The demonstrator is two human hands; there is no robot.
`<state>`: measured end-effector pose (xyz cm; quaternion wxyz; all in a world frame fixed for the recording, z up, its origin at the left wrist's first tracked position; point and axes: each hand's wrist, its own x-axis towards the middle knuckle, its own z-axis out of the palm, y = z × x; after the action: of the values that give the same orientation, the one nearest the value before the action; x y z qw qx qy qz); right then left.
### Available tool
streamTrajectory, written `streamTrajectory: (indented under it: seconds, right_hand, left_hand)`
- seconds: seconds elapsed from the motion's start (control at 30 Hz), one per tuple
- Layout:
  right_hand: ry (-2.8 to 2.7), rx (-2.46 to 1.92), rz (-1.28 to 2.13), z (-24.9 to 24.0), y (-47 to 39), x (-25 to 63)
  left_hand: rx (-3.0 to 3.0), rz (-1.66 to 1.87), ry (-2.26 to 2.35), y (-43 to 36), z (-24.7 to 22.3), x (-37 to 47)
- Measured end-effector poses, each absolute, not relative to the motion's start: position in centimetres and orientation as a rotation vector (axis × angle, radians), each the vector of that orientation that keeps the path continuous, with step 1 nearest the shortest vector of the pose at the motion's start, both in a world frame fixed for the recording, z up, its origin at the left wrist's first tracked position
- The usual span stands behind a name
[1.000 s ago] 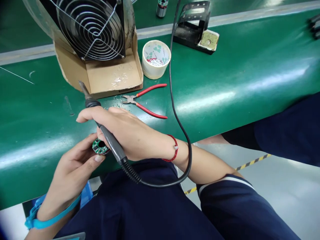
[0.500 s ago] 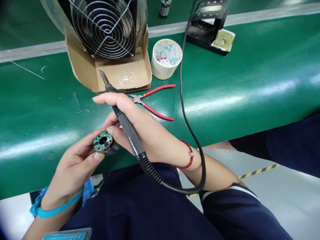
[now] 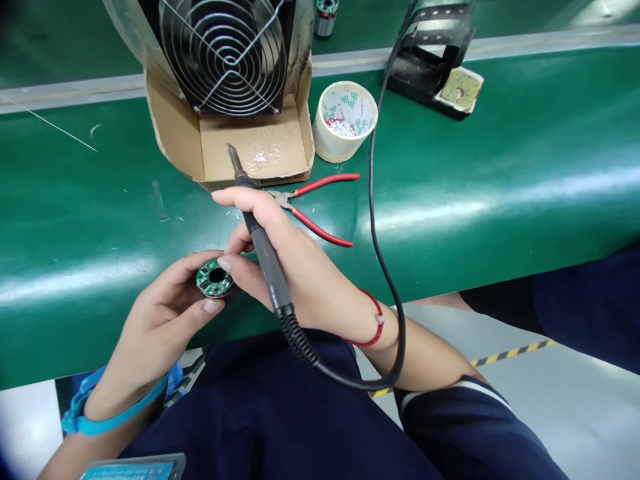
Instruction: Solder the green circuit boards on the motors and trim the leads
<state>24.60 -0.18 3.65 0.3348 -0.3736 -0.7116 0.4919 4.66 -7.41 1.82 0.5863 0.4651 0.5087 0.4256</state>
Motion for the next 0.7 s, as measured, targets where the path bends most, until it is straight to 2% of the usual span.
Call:
streamTrajectory:
  seconds: [0.17, 0.27, 0.4, 0.47, 0.57, 0.7]
  right_hand:
    - [-1.992, -1.061, 1.057, 2.3, -1.8, 23.8]
    - [-2.075, -1.058, 0.910, 0.9, -1.7, 23.5]
    - [-2.152, -1.103, 0.605, -0.8, -0.2, 23.7]
    - [-2.225, -1.144, 0.503, -1.4, 0.6, 23.8]
    - [-2.332, -1.136, 0.483, -1.8, 1.3, 23.8]
    - [-2.367, -1.071, 0.586, -1.8, 1.6, 23.6]
  left_hand:
    - [1.460, 1.009, 1.395, -6.9, 0.9, 5.2]
    - [1.762, 0.878, 1.455, -5.9, 0.7, 4.8]
    - [1.865, 0.786, 1.538, -1.4, 1.2, 0.3]
    - [1.798, 0.836, 1.846, 2.1, 1.6, -3.1]
    - [1.687, 0.709, 2.275, 7.0, 2.0, -7.2]
    - [1.880, 0.445, 2.241, 9.2, 1.8, -8.7]
